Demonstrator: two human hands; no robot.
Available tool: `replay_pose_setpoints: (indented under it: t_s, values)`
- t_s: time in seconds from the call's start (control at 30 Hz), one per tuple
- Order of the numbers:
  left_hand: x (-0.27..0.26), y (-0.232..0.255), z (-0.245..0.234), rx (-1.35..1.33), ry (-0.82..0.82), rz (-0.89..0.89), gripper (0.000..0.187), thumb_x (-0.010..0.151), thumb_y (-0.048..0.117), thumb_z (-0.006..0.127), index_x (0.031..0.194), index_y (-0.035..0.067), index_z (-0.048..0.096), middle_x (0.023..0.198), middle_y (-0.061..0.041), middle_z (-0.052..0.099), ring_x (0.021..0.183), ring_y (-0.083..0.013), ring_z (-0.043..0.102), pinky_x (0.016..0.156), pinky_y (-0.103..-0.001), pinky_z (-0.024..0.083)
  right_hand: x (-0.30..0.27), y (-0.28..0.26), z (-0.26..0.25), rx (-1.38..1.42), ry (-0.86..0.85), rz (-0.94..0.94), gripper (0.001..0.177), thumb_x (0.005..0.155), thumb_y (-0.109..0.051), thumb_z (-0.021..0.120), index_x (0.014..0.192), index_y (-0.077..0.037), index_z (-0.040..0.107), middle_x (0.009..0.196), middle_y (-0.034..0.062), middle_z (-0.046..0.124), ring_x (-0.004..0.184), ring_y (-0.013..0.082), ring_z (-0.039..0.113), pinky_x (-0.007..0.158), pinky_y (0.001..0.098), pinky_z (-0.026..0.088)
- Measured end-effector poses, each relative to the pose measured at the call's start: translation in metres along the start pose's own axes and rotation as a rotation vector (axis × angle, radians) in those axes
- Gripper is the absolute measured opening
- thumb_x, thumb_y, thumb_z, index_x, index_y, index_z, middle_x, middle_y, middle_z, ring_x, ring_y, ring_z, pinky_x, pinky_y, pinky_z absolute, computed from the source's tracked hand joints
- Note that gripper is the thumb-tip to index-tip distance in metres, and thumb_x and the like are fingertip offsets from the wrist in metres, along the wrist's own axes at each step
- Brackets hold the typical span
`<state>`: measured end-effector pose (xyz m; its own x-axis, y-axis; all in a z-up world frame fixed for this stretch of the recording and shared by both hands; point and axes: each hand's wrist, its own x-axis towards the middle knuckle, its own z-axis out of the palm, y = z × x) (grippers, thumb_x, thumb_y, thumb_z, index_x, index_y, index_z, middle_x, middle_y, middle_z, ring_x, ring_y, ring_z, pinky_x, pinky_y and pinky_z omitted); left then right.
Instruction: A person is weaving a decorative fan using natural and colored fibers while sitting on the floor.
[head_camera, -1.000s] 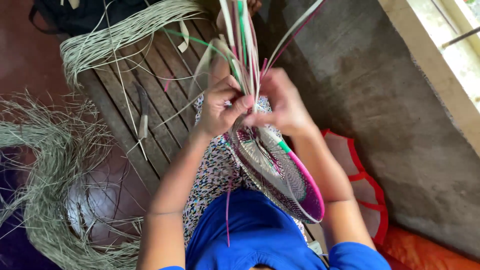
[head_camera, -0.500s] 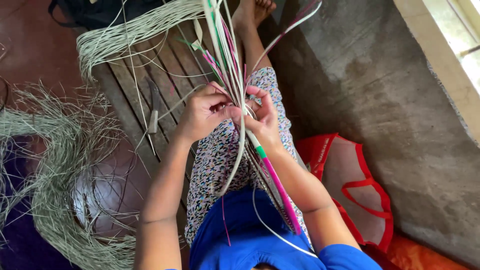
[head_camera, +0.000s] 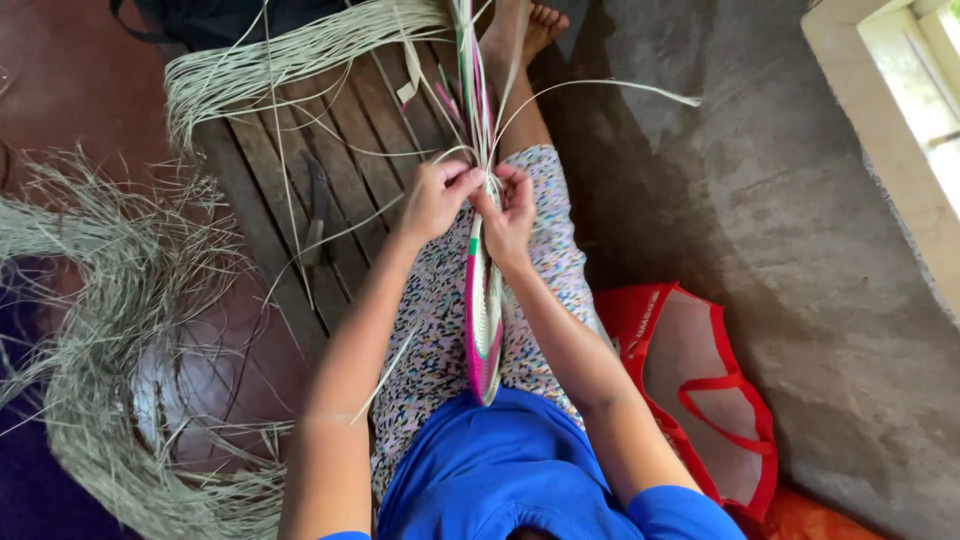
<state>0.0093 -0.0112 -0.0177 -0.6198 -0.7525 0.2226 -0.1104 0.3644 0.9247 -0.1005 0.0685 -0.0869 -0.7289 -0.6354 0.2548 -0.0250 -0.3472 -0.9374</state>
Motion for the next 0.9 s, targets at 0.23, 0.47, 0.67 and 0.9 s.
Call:
replay_pose_setpoints:
  t_s: [0.23, 0.47, 0.67, 0.9]
  values:
    - [0.002, -0.004, -0.01, 0.074, 0.005, -0.117, 0.032, 0.099, 0.032, 0.072, 0.074, 0.014, 0.072, 0.066, -0.011, 0.064, 0.063, -0.0181, 0.059, 0.062, -0.031, 0.046, 0.036, -0.12, -0.037, -0.526, -0.567, 0.159, 0.061, 0.09, -0.029, 0.085, 0.143, -0.013, 0.059, 0.145, 0.025, 0.052, 0.121, 0.0539, 0.058, 0.091, 0.0615, 0.058]
    - [0.007, -0.005, 0.003, 0.095, -0.014, -0.18, 0.031, 0.097, 0.031, 0.072, 0.073, 0.012, 0.072, 0.064, -0.012, 0.065, 0.06, -0.0207, 0.058, 0.059, -0.034, 0.046, 0.081, -0.07, -0.024, -0.476, -0.344, 0.079, 0.024, 0.09, -0.028, 0.088, 0.108, -0.015, 0.078, 0.084, 0.0007, 0.077, 0.074, 0.006, 0.07, 0.065, 0.022, 0.06]
    - [0.005, 0.011, -0.008, 0.064, -0.024, -0.114, 0.033, 0.098, 0.033, 0.073, 0.073, 0.011, 0.072, 0.067, -0.018, 0.062, 0.064, -0.0238, 0.061, 0.064, -0.034, 0.049, 0.088, -0.06, -0.019, -0.156, -0.331, 0.127, 0.015, 0.096, -0.004, 0.077, 0.088, 0.005, 0.068, 0.068, 0.015, 0.069, 0.057, 0.0164, 0.069, 0.052, 0.0271, 0.061]
    - [0.006, -0.016, 0.0, -0.053, -0.012, -0.099, 0.048, 0.107, 0.033, 0.062, 0.066, 0.008, 0.062, 0.059, -0.012, 0.054, 0.058, -0.0219, 0.052, 0.06, -0.033, 0.044, 0.074, -0.117, -0.002, -0.084, -0.335, 0.039, 0.015, 0.094, -0.001, 0.078, 0.089, 0.007, 0.066, 0.072, 0.0186, 0.072, 0.062, 0.0211, 0.074, 0.057, 0.0322, 0.064]
